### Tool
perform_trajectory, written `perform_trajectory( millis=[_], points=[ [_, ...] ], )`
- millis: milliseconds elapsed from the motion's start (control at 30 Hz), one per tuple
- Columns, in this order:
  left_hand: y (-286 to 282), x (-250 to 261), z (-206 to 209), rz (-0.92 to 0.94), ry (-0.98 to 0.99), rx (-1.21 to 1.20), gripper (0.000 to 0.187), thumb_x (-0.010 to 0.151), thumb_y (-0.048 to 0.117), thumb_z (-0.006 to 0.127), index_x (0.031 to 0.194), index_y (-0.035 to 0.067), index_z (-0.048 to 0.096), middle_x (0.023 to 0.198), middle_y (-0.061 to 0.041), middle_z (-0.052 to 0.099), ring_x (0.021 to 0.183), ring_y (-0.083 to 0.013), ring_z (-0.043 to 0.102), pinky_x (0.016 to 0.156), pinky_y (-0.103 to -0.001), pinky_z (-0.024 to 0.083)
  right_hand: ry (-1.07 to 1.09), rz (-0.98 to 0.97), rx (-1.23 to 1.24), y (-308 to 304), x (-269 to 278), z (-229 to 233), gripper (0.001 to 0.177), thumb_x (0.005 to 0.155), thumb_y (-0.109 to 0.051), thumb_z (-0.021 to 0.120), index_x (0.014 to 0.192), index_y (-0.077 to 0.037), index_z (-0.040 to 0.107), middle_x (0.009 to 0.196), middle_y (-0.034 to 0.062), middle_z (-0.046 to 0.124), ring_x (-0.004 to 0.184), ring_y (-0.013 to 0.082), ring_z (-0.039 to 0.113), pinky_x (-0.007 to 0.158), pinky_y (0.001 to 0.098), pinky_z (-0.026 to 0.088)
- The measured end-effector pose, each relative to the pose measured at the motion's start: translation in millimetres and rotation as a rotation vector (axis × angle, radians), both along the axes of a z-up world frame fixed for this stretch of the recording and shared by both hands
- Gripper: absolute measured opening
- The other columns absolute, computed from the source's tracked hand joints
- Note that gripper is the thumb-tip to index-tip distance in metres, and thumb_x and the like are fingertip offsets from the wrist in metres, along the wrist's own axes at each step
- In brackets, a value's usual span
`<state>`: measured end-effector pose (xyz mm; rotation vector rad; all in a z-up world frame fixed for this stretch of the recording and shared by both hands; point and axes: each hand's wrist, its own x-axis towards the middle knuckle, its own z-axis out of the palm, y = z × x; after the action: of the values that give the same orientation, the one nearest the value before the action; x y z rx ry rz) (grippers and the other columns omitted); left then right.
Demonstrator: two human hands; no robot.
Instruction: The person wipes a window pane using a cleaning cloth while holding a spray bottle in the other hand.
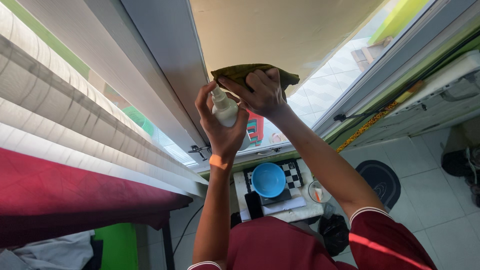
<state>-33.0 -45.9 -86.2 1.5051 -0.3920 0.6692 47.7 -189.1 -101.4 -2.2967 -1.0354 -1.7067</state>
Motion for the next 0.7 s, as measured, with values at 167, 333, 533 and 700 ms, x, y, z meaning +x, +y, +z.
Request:
perform_trajectory(
  millis=[167, 333, 533, 700],
  points=[
    [-22.5, -6.7, 7.4, 0.077, 0.029, 0.019, 0.072, 0.091, -0.008, 0.073, 0.148, 0.012, 0.034, 0.101, -0.01, 0.065, 0.092, -0.0164, 0.068, 0.083, -0.032, 0.057, 0.024, 0.053, 0.044, -19.6, 1.5, -0.6, 0.036, 0.101, -0.035, 0.078, 0.137, -0.029, 0.071, 0.08, -0.0046, 0.036, 0.07, 0.01, 0.044, 0.084, 0.0365, 0.026],
    [-52.8, -11.9, 8.4, 0.024, 0.104, -0.021, 0.075, 0.087, -0.01, 0.068, 0.149, 0.014, 0.033, 0.104, -0.009, 0.064, 0.093, -0.0165, 0.069, 0.084, -0.032, 0.06, 0.061, 0.058, 0.07, -57.8, 0.7, -21.5, 0.041, 0.097, -0.019, 0.077, 0.136, -0.031, 0.072, 0.081, -0.0032, 0.036, 0.072, 0.0112, 0.046, 0.085, 0.0364, 0.026],
    [-89.3, -8.9, 6.5, 0.08, 0.066, 0.008, 0.073, 0.086, -0.012, 0.067, 0.145, 0.014, 0.033, 0.103, -0.01, 0.061, 0.098, -0.0173, 0.066, 0.083, -0.032, 0.057, 0.061, 0.048, 0.091, -115.7, -1.5, -61.8, 0.044, 0.095, -0.013, 0.077, 0.135, -0.031, 0.071, 0.085, -0.0011, 0.036, 0.074, 0.0131, 0.046, 0.085, 0.0377, 0.027],
    [-103.6, -2.3, 4.8, 0.055, -0.018, -0.015, 0.072, 0.086, -0.014, 0.066, 0.142, 0.015, 0.031, 0.095, -0.011, 0.061, 0.091, -0.0177, 0.066, 0.079, -0.032, 0.057, 0.199, 0.009, 0.207, -160.8, -11.9, -100.4, 0.047, 0.09, -0.001, 0.068, 0.132, -0.023, 0.072, 0.087, 0.0023, 0.039, 0.077, 0.0228, 0.049, 0.083, 0.0403, 0.035]
  ],
)
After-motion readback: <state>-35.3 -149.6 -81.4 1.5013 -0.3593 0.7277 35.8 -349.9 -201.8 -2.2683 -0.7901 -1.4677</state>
